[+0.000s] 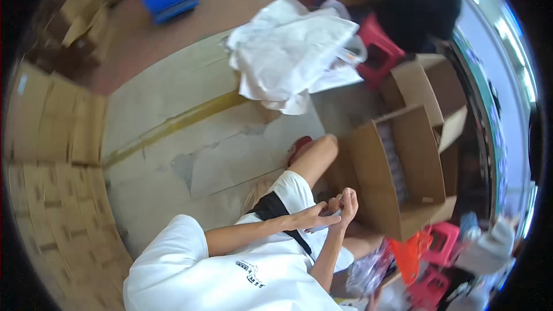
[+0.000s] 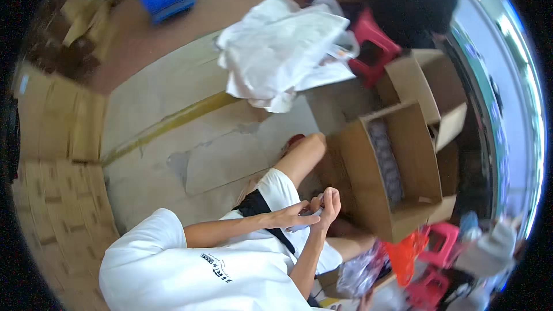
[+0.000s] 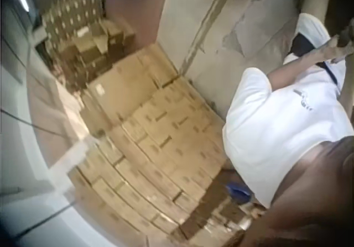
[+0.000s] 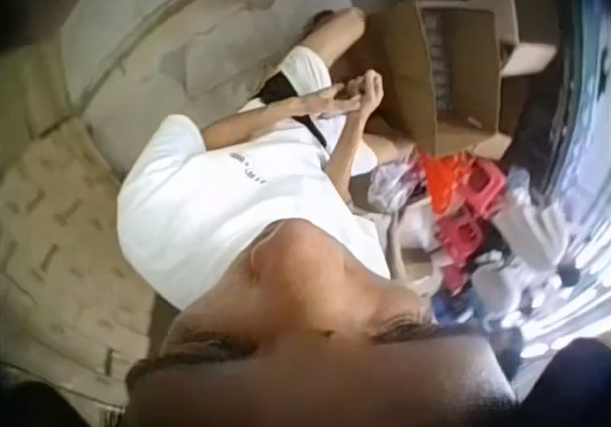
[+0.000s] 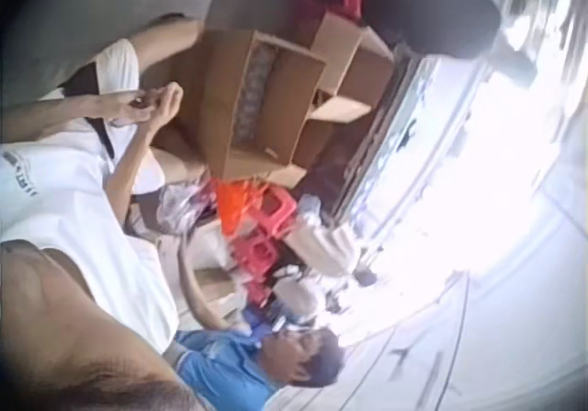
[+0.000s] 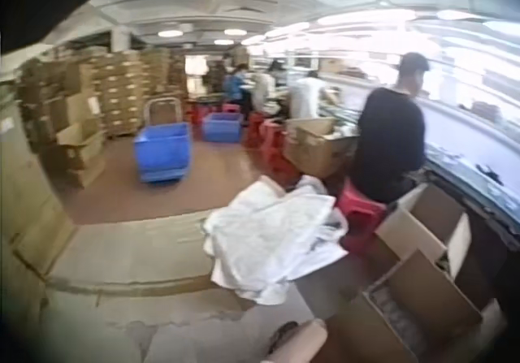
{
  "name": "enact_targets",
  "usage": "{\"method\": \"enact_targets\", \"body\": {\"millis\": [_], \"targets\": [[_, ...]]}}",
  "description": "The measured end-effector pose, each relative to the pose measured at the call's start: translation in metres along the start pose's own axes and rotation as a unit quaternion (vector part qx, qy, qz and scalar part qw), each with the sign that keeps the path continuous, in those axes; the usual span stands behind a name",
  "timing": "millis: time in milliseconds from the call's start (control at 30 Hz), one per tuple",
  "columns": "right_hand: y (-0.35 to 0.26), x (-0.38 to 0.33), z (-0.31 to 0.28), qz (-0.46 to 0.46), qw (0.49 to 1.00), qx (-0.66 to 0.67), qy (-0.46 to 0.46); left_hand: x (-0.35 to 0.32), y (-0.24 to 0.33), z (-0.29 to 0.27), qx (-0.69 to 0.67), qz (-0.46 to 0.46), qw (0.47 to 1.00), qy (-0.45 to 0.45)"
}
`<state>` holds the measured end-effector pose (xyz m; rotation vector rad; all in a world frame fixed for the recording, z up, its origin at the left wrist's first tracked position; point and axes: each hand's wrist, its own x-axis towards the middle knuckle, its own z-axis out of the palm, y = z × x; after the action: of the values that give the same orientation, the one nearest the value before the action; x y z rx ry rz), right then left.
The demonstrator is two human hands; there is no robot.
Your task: The recorder is packaging small white electronic components into cardboard boxes.
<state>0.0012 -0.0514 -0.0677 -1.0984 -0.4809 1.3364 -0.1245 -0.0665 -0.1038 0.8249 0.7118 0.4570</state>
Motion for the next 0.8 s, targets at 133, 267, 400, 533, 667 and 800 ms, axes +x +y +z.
{"method": "enact_targets", "body": {"millis": [133, 267, 400, 533, 667, 800], "targets": [[0.008, -0.024, -0.018, -0.063, 0.985, -0.073, 0.143, -0.003, 0.0, 0.016, 0.065, -0.058, 0.995, -0.047], [0.018, -0.032, -0.016, -0.085, 0.958, -0.154, 0.227, -0.003, 0.001, 0.016, 0.11, -0.123, 0.985, -0.044], [0.01, -0.045, -0.033, -0.072, 0.942, -0.158, 0.287, 0.003, 0.009, 0.044, 0.218, -0.12, 0.968, -0.028], [-0.009, -0.051, -0.033, -0.062, 0.969, -0.083, 0.223, 0.015, 0.004, 0.037, 0.159, -0.137, 0.972, -0.107], [-0.009, -0.068, -0.061, -0.105, 0.975, -0.021, 0.196, 0.016, 0.013, 0.072, 0.136, -0.158, 0.963, -0.17], [-0.01, -0.08, -0.082, -0.135, 0.973, 0.044, 0.183, 0.023, 0.011, 0.072, 0.097, -0.238, 0.934, -0.248]]}}
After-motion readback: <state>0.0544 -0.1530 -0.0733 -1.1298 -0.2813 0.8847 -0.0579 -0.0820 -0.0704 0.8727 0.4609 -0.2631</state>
